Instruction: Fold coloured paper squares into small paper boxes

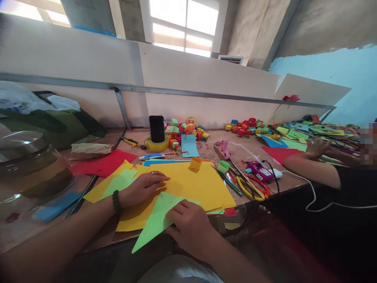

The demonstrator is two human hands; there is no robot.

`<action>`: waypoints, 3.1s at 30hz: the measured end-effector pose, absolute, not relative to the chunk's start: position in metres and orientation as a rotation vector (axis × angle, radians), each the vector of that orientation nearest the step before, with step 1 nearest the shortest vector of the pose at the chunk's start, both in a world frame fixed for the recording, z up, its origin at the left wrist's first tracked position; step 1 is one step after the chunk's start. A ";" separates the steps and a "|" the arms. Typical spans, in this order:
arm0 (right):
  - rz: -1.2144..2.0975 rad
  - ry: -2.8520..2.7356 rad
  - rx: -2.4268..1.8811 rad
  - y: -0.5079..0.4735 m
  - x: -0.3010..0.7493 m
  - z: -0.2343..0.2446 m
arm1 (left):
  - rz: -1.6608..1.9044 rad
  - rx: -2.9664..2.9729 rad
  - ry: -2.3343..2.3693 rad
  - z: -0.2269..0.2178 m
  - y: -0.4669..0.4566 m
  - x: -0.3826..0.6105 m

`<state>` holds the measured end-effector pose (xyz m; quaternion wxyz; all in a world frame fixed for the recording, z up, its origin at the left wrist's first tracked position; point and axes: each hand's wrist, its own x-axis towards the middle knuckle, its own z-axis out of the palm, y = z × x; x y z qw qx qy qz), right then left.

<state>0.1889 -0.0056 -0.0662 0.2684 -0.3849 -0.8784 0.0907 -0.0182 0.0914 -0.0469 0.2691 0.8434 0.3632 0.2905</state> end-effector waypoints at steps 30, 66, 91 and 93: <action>0.870 -1.450 -1.015 0.048 0.182 -0.061 | 0.828 1.110 0.731 -0.022 0.080 -0.021; -0.275 -1.937 -0.835 0.047 0.178 -0.060 | 0.796 1.344 0.743 -0.026 0.077 -0.020; 0.669 -1.827 -0.768 0.036 0.181 -0.046 | 0.764 1.026 0.628 -0.033 0.073 -0.015; 0.664 -1.855 -0.800 0.037 0.182 -0.047 | 0.784 0.990 0.648 -0.035 0.074 -0.014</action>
